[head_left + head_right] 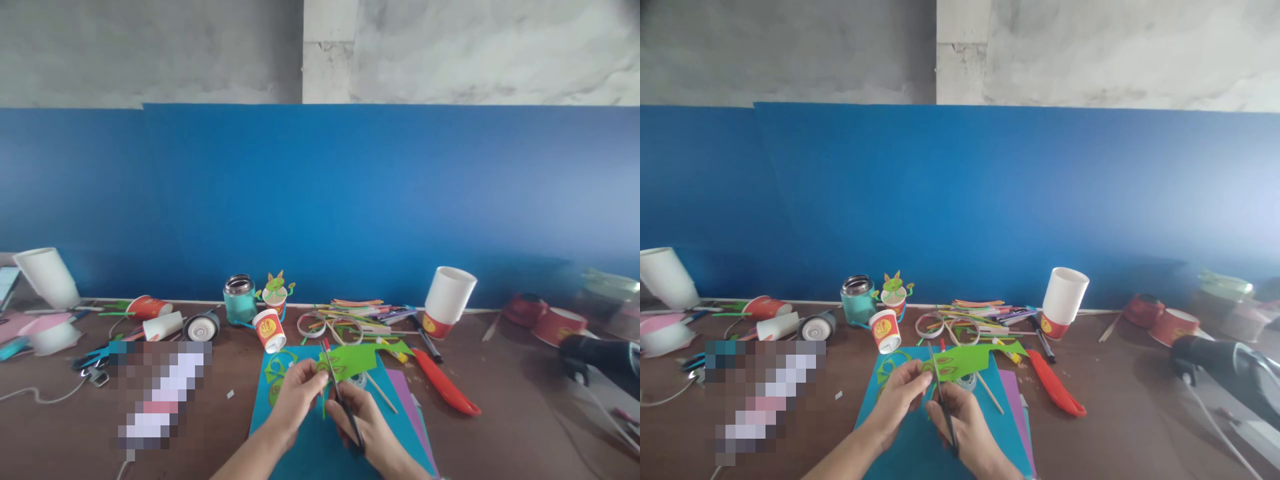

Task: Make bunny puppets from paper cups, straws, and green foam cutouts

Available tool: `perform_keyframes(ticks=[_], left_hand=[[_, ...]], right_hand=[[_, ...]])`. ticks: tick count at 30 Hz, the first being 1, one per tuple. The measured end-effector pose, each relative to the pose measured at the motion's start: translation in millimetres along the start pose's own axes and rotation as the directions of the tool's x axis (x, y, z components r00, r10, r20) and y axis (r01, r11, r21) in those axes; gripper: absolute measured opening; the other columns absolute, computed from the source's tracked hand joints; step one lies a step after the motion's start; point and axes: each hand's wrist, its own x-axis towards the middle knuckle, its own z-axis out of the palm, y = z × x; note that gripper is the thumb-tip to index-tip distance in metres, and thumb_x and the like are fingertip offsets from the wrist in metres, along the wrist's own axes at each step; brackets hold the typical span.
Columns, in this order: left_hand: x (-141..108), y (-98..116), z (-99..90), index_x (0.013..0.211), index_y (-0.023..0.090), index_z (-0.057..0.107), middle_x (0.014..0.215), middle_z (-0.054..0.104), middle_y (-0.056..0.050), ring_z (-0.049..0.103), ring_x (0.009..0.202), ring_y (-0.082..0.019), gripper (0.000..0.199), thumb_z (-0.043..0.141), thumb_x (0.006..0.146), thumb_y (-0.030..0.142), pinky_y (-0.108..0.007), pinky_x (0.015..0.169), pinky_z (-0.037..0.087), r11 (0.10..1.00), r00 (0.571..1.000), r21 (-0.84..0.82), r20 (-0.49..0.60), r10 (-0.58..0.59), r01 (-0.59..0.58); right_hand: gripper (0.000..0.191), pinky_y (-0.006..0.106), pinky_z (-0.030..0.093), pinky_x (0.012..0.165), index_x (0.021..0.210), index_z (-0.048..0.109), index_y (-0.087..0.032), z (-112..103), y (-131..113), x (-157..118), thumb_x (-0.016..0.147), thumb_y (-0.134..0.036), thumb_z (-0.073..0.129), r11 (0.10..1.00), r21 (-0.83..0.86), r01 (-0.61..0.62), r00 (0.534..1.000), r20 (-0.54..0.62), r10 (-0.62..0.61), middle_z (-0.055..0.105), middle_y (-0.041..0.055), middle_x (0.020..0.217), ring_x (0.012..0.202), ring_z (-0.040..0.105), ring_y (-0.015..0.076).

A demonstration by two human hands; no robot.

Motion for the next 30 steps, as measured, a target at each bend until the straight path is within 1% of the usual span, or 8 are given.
perform_keyframes(ticks=[3,7,13,19,23,27,30], left_hand=[[0.3,2.0,-0.8,0.059,0.019,0.044,0.047,0.039,0.009,0.027,0.042,-0.005,0.038,0.070,0.064,0.046,-0.021,0.044,0.016,1.000,1.000,-0.009,0.019,-0.001,0.001],[0.0,3.7,-0.6,0.058,0.019,0.043,0.047,0.037,0.009,0.025,0.041,-0.005,0.036,0.069,0.064,0.044,-0.022,0.043,0.014,1.000,1.000,-0.003,0.030,0.004,-0.004],[1.4,-1.4,0.5,0.059,0.019,0.043,0.046,0.033,0.010,0.025,0.042,-0.006,0.036,0.066,0.067,0.045,-0.022,0.042,0.016,0.999,0.999,-0.019,-0.032,0.036,-0.036],[0.5,-2.8,1.4,0.060,0.019,0.044,0.047,0.035,0.009,0.026,0.044,-0.006,0.034,0.066,0.068,0.044,-0.022,0.043,0.018,0.998,0.999,0.026,0.000,0.052,-0.052],[0.3,-2.0,1.3,0.060,0.019,0.044,0.047,0.034,0.009,0.026,0.044,-0.006,0.034,0.066,0.068,0.044,-0.022,0.043,0.019,0.998,0.998,0.017,0.012,0.058,-0.059],[1.3,-0.4,-0.1,0.059,0.020,0.042,0.045,0.032,0.010,0.024,0.043,-0.006,0.035,0.066,0.067,0.045,-0.022,0.043,0.017,0.999,0.998,0.019,0.026,0.049,-0.050],[1.7,3.3,-2.3,0.059,0.020,0.043,0.045,0.031,0.010,0.024,0.042,-0.006,0.036,0.067,0.066,0.045,-0.022,0.043,0.016,0.998,0.998,0.025,0.050,0.049,-0.051]], right_hand=[[0.046,0.017,0.027,0.034,0.068,0.045,-0.019,-0.1,-0.1,-0.7,0.072,-0.062,0.059,1.000,-0.003,-0.015,1.000,0.000,0.015,0.042,-0.0081,0.045,0.035,0.036,0.0053],[0.044,0.016,0.027,0.034,0.067,0.045,-0.019,-0.7,0.0,0.3,0.072,-0.059,0.062,1.000,0.007,-0.010,1.000,-0.001,0.010,0.041,-0.0084,0.045,0.035,0.037,0.0053],[0.042,0.016,0.027,0.034,0.069,0.047,-0.019,-0.2,-1.0,-0.6,0.071,-0.057,0.065,1.000,0.012,-0.024,1.000,-0.010,0.024,0.042,-0.0085,0.044,0.035,0.036,0.0052],[0.041,0.017,0.034,0.038,0.071,0.048,-0.018,0.6,-2.1,-0.9,0.072,-0.056,0.064,0.999,0.026,0.029,1.000,0.002,-0.029,0.047,-0.0058,0.052,0.041,0.043,0.0067],[0.041,0.016,0.031,0.036,0.070,0.047,-0.018,0.3,-0.4,0.9,0.072,-0.055,0.065,0.999,0.026,0.038,0.999,-0.003,-0.038,0.044,-0.0072,0.049,0.039,0.040,0.0061],[0.040,0.016,0.028,0.036,0.069,0.047,-0.018,-0.7,2.0,1.0,0.072,-0.053,0.066,0.999,0.032,0.042,0.999,0.002,-0.042,0.042,-0.0082,0.046,0.037,0.038,0.0055],[0.039,0.016,0.026,0.034,0.069,0.047,-0.019,-1.5,3.7,0.5,0.073,-0.052,0.066,0.999,0.038,0.024,1.000,0.009,-0.024,0.041,-0.0089,0.045,0.036,0.036,0.0049]])
